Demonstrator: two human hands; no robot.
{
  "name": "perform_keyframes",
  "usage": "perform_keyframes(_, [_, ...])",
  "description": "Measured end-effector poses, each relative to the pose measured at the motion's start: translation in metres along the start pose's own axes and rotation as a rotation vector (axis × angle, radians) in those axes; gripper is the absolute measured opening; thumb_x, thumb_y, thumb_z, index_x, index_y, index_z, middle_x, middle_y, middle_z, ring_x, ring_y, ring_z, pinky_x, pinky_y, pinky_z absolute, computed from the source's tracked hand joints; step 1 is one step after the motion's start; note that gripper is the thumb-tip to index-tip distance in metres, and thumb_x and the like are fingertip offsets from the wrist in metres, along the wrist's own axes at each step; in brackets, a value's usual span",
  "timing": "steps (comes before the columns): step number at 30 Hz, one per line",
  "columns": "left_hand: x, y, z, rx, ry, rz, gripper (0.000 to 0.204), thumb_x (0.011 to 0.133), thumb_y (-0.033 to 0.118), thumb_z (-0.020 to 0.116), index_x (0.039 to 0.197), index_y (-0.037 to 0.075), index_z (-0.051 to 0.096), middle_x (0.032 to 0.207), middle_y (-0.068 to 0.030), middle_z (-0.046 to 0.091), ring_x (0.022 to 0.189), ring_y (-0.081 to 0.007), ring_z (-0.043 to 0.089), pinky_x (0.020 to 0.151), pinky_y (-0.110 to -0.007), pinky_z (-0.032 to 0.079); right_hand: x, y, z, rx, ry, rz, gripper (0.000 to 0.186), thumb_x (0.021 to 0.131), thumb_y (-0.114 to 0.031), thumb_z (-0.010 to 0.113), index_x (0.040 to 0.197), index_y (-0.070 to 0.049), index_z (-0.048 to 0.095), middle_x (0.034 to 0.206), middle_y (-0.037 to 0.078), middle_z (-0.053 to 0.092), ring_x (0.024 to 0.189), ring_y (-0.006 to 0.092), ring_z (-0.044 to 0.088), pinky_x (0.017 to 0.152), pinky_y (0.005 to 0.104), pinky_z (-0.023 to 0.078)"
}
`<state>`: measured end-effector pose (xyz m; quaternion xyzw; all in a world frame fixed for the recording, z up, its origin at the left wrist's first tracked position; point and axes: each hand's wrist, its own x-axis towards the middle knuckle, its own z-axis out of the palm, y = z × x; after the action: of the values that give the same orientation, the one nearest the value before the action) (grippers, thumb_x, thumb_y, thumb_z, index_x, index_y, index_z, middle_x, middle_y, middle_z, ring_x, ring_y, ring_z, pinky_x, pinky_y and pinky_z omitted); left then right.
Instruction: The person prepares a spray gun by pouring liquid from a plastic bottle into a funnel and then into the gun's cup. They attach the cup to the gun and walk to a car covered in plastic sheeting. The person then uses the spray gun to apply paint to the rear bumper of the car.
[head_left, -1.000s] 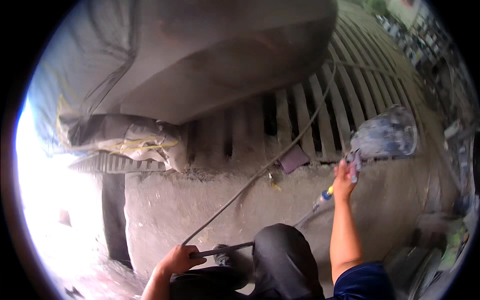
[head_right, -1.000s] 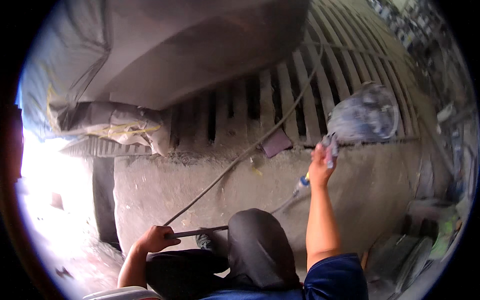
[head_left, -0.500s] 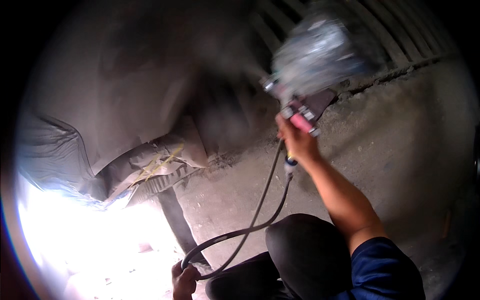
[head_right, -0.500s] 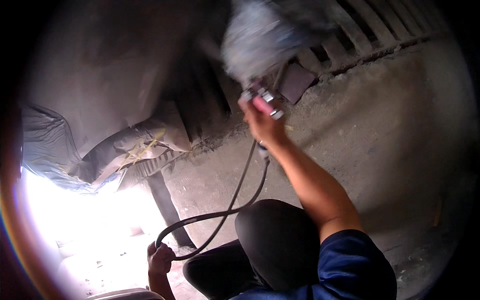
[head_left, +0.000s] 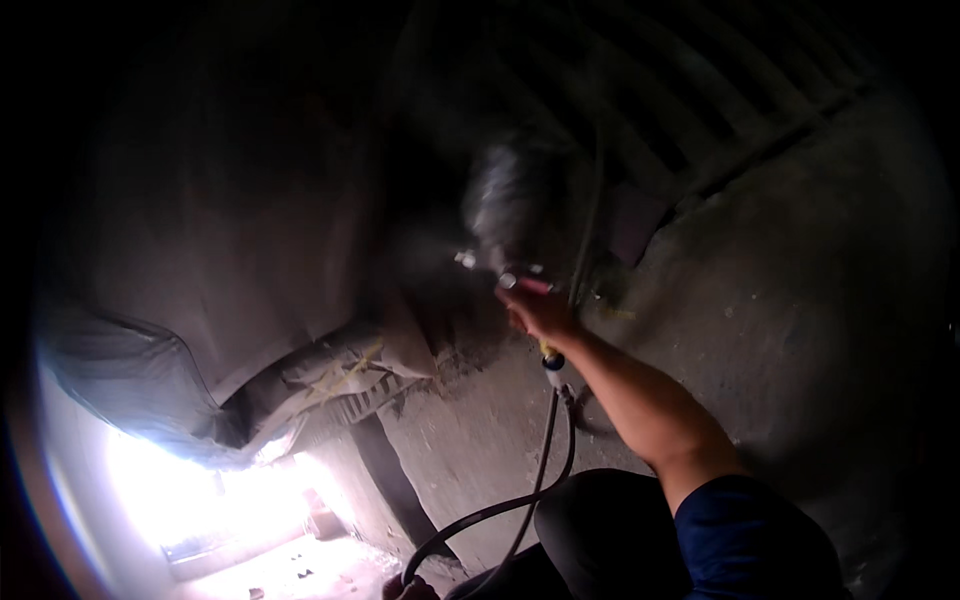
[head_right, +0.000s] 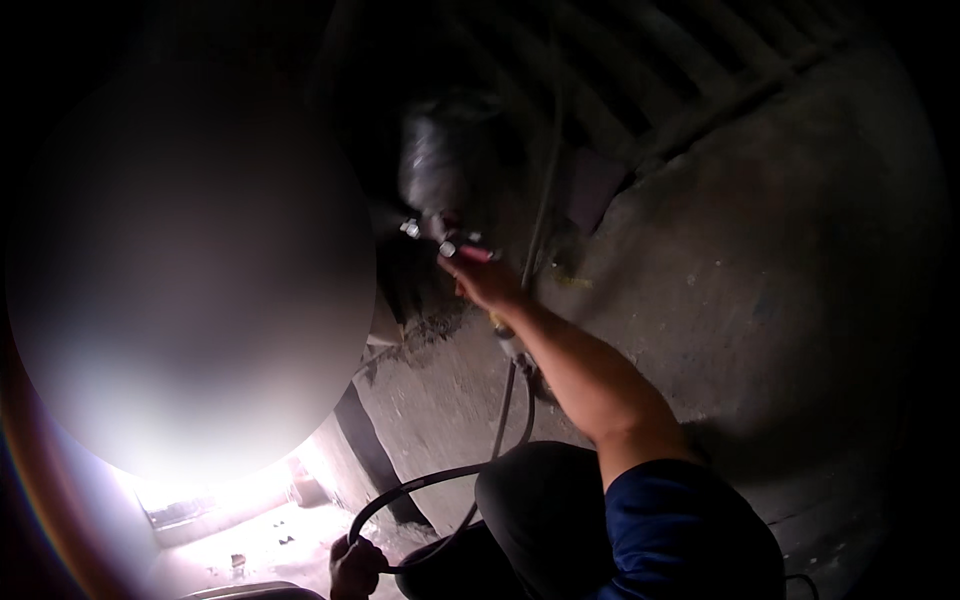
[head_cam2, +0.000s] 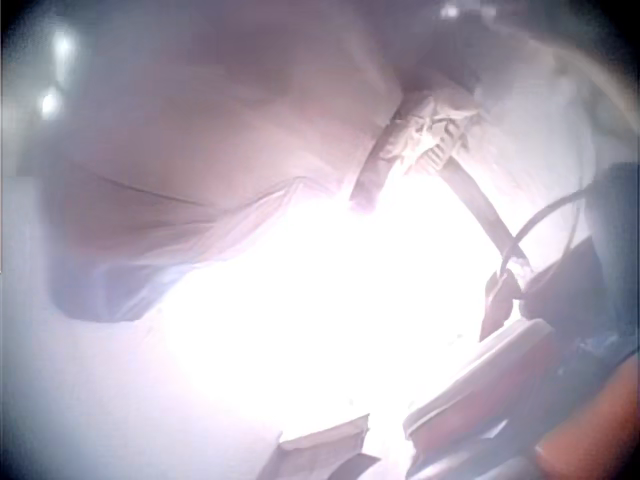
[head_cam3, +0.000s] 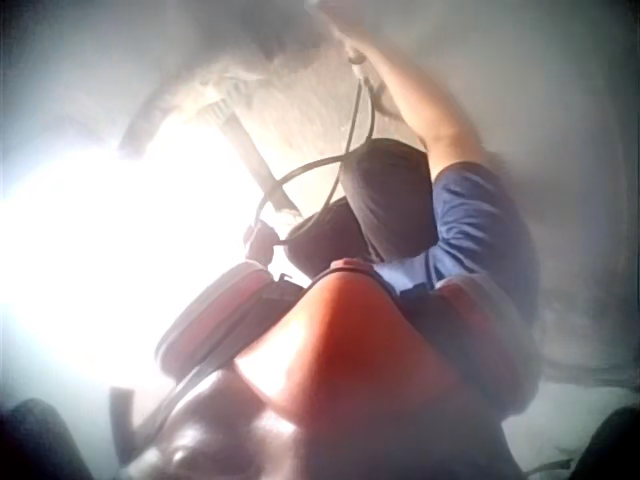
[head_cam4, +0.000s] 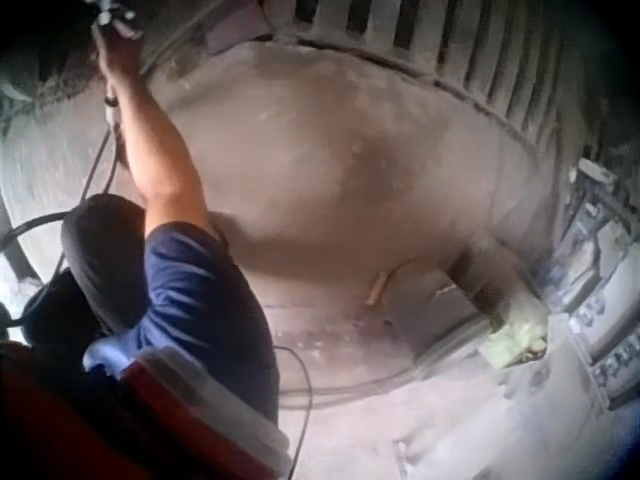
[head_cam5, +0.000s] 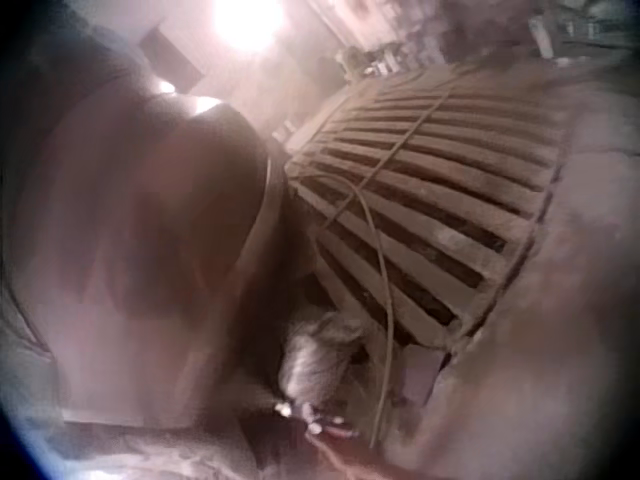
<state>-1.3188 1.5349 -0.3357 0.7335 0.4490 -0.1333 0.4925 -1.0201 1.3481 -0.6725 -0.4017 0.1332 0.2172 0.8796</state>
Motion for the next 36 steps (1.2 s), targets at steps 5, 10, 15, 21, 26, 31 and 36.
perform_keyframes(5, [-0.004, 0.013, 0.038, 0.12, 0.044, -0.098, 0.019, 0.089, 0.013, 0.053, 0.071, 0.009, 0.048, 0.059, 0.0005, 0.045, 0.051, -0.0106, 0.044, 0.045, -0.025, 0.034, 0.01, -0.099, -0.086, 0.163, 0.379, -0.253, 0.031, 0.08, -0.041, 0.068, 0.078, -0.011, 0.059, 0.058, -0.003, 0.053, 0.047, 0.0065, 0.051, 0.042, 0.0205, 0.038])
perform_keyframes(10, [-0.005, 0.043, 0.087, 0.257, -0.001, -0.1, 0.024, 0.086, 0.017, 0.056, 0.067, 0.01, 0.045, 0.054, -0.0005, 0.044, 0.045, -0.0113, 0.043, 0.042, -0.027, 0.034, -0.019, -0.19, -0.147, 0.005, 0.612, -0.639, 0.033, 0.08, -0.042, 0.067, 0.08, -0.01, 0.059, 0.059, -0.003, 0.054, 0.049, 0.0058, 0.051, 0.041, 0.0209, 0.036])
perform_keyframes(15, [0.008, 0.032, 0.067, 0.159, -0.055, -0.004, 0.026, 0.086, 0.018, 0.057, 0.065, 0.011, 0.042, 0.051, -0.0006, 0.041, 0.041, -0.0117, 0.04, 0.04, -0.027, 0.034, -0.024, -0.191, -0.139, -0.022, 0.562, -0.662, 0.034, 0.081, -0.044, 0.066, 0.085, -0.01, 0.061, 0.061, -0.004, 0.054, 0.052, 0.0045, 0.051, 0.046, 0.02, 0.037])
perform_keyframes(21, [-0.011, 0.052, 0.047, -0.033, 0.09, 0.011, 0.027, 0.09, 0.011, 0.052, 0.065, 0.013, 0.04, 0.049, 0.0023, 0.032, 0.036, -0.0103, 0.033, 0.035, -0.027, 0.027, -0.032, -0.083, -0.054, -0.148, 0.324, -0.347, 0.026, 0.088, -0.031, 0.059, 0.103, -0.01, 0.064, 0.057, -0.004, 0.054, 0.049, 0.0057, 0.05, 0.046, 0.0238, 0.04])
perform_keyframes(26, [-0.01, 0.043, 0.016, 0.027, 0.115, -0.002, 0.027, 0.089, 0.016, 0.054, 0.066, 0.012, 0.042, 0.049, 0.0018, 0.035, 0.038, -0.0095, 0.035, 0.036, -0.026, 0.029, -0.089, -0.004, 0.005, 0.112, -0.177, 0.034, 0.032, 0.085, -0.025, 0.065, 0.113, -0.008, 0.061, 0.082, 0.003, 0.066, 0.056, 0.0074, 0.054, 0.05, 0.0237, 0.047])
perform_keyframes(31, [0.018, 0.025, 0.009, 0.166, 0.064, 0.005, 0.022, 0.083, 0.016, 0.061, 0.067, 0.004, 0.052, 0.051, -0.0004, 0.043, 0.042, -0.0103, 0.043, 0.038, -0.027, 0.034, -0.125, -0.024, 0.007, -0.059, -0.477, -0.078, 0.03, 0.082, -0.025, 0.069, 0.104, -0.005, 0.061, 0.081, 0.004, 0.063, 0.068, 0.0108, 0.06, 0.059, 0.0266, 0.05])
perform_keyframes(36, [0.03, 0.034, 0.034, 0.881, -0.022, 0.111, 0.027, 0.075, 0.026, 0.073, 0.071, 0.0, 0.064, 0.056, -0.0018, 0.054, 0.053, -0.0073, 0.048, 0.048, -0.026, 0.04, -0.132, -0.097, -0.025, -0.362, -0.426, -0.557, 0.026, 0.086, -0.013, 0.062, 0.112, -0.008, 0.058, 0.095, 0.006, 0.064, 0.079, 0.012, 0.06, 0.067, 0.0256, 0.049])
